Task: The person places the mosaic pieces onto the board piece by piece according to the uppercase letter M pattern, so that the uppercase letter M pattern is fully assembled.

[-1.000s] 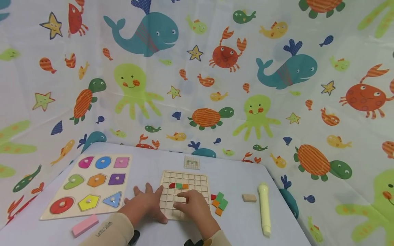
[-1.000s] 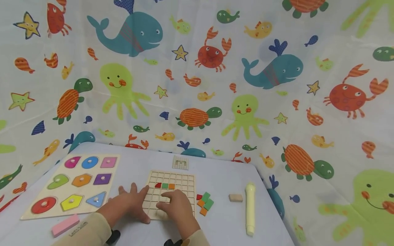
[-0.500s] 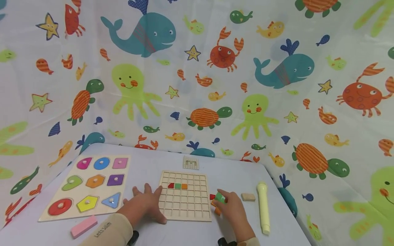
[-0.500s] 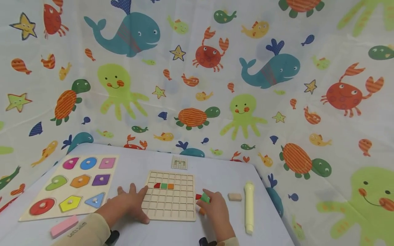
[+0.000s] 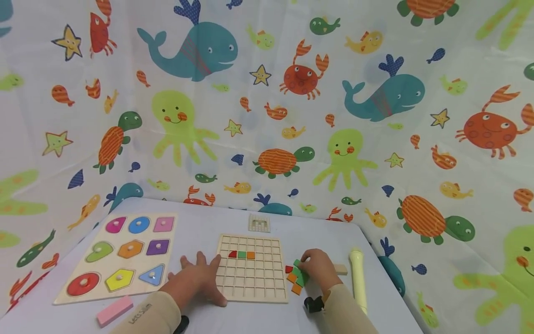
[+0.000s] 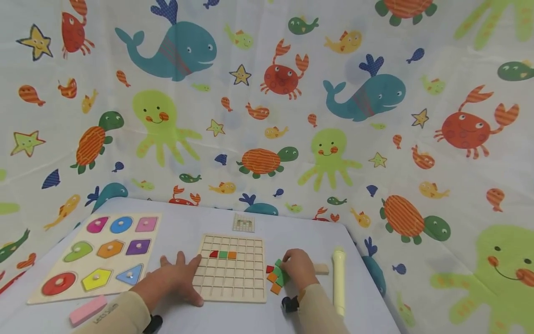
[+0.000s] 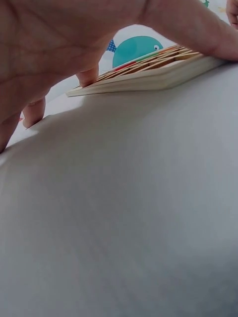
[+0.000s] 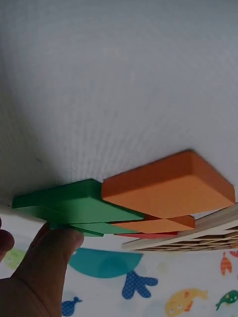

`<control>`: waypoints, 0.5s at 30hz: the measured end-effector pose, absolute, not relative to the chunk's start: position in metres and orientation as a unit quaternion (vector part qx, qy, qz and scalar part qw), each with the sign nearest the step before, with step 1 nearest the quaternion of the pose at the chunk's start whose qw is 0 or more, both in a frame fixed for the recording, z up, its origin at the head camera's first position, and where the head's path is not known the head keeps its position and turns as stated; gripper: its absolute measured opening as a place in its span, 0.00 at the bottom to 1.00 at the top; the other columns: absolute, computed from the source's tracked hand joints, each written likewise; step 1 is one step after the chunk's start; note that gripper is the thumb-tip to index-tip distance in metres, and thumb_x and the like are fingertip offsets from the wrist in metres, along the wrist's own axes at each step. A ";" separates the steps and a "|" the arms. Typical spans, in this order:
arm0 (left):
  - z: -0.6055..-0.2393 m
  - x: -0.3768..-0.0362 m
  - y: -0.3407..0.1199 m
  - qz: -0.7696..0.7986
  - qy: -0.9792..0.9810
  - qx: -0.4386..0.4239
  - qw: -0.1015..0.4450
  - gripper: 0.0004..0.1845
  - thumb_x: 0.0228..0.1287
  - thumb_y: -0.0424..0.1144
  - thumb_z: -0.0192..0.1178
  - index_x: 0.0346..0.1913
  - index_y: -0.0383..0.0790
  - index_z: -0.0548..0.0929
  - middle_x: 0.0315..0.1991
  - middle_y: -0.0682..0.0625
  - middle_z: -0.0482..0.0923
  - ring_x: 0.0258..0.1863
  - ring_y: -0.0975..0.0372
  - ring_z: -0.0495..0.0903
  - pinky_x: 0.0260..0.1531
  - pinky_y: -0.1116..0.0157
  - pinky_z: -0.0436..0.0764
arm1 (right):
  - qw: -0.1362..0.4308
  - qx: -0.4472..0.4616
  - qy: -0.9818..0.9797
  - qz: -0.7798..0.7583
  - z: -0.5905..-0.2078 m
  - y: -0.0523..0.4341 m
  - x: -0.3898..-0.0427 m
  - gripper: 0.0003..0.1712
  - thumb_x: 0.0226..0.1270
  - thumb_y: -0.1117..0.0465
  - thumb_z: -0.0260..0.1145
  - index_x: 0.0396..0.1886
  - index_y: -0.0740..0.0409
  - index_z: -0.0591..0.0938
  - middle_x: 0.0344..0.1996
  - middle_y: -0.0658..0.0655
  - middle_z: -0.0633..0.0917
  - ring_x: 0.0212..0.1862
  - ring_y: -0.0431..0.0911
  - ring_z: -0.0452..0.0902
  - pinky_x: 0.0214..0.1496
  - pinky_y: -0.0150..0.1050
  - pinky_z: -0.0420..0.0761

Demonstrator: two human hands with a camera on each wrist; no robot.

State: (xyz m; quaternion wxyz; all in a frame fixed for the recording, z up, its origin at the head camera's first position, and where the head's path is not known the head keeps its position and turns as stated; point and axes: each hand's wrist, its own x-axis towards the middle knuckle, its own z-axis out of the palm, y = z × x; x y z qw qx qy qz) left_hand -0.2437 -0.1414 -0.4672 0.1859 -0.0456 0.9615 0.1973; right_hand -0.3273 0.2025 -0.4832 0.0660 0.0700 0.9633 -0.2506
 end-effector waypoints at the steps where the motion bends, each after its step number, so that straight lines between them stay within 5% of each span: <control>1: -0.467 -0.244 -0.141 0.198 0.961 -0.046 0.186 0.70 0.30 0.67 0.87 0.82 0.51 0.65 0.82 0.24 0.46 0.76 0.16 0.40 0.64 0.13 0.46 | 0.066 0.074 0.962 -0.254 -0.483 0.202 -0.329 0.05 0.67 0.58 0.77 0.37 0.52 0.88 0.46 0.56 0.87 0.47 0.53 0.77 0.56 0.53 0.84; 9: -0.464 -0.244 -0.139 0.207 0.958 -0.048 0.192 0.70 0.31 0.66 0.87 0.82 0.51 0.65 0.83 0.24 0.45 0.77 0.16 0.38 0.64 0.13 0.45 | 0.067 0.072 0.961 -0.260 -0.489 0.208 -0.337 0.22 0.69 0.56 0.77 0.62 0.47 0.89 0.66 0.61 0.84 0.65 0.59 0.77 0.72 0.61 0.78; 15: -0.464 -0.242 -0.140 0.211 0.957 -0.050 0.194 0.70 0.32 0.65 0.88 0.82 0.50 0.65 0.83 0.23 0.44 0.77 0.15 0.37 0.64 0.13 0.44 | 0.094 0.030 0.966 -0.241 -0.495 0.214 -0.343 0.27 0.62 0.59 0.81 0.62 0.42 0.89 0.62 0.59 0.86 0.52 0.52 0.79 0.66 0.55 0.83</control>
